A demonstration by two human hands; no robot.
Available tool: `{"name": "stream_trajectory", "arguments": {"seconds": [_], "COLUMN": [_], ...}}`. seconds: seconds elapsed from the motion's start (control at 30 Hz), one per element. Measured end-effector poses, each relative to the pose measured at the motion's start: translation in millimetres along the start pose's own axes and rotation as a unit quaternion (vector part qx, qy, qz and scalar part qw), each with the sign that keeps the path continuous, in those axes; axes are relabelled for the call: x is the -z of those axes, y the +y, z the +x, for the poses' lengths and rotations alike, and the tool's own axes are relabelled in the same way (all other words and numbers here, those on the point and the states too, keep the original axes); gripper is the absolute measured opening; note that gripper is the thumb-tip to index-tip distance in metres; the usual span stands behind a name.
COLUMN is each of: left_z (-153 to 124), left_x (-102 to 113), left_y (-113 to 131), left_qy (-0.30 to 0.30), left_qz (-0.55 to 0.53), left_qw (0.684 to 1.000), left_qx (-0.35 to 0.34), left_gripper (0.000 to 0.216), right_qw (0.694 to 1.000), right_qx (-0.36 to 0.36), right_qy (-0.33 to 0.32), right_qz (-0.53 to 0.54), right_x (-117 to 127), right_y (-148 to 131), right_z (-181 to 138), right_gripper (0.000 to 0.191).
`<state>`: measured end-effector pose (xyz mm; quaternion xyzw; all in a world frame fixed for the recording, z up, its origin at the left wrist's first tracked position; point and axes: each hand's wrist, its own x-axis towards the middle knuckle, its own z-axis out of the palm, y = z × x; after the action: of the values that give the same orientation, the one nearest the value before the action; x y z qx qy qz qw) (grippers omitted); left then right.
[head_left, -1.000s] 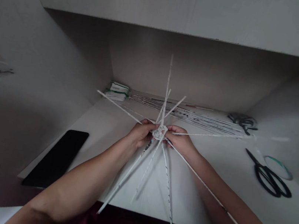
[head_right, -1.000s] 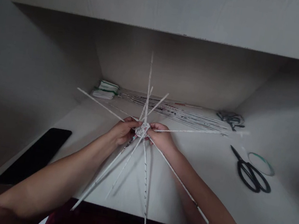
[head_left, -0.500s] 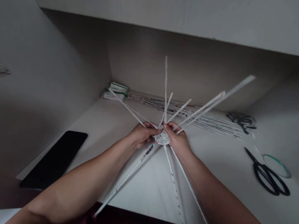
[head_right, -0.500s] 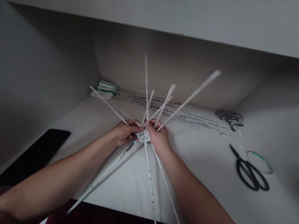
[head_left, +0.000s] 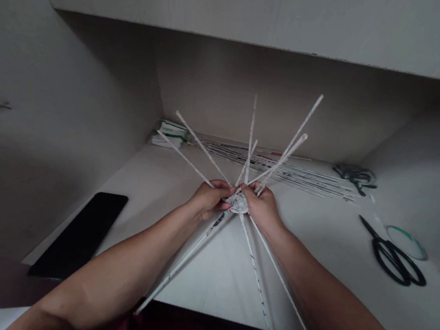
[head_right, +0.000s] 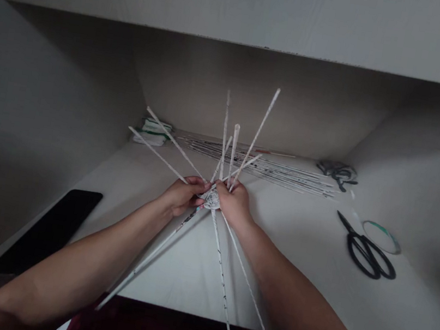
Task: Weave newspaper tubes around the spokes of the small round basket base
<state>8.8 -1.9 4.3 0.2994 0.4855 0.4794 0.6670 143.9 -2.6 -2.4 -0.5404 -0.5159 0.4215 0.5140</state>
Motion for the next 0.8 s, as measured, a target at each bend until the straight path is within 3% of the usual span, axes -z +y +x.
{"name": "stream_trajectory", "arguments": {"seconds": [0.3, 0.8], "left_z": [1.8, -0.8], "left_x": [3.5, 5.0], "left_y": [3.1, 9.0], "left_qy": [-0.012, -0.008], "left_qz": [-0.009, 0.010], "left_qw": [1.000, 1.000], "left_qx": [0.003, 0.004], "left_gripper": [0.019, 0.011], "right_qw": [0.999, 0.995], "right_qx": [0.019, -0.036], "right_qy": [-0.023, -0.061], "right_qz": [0.023, 0.076], "right_x": [0.7, 2.9], "right_y": [5.6, 0.2], "right_z": [4.6, 1.3], "right_gripper": [0.029, 0.035]}}
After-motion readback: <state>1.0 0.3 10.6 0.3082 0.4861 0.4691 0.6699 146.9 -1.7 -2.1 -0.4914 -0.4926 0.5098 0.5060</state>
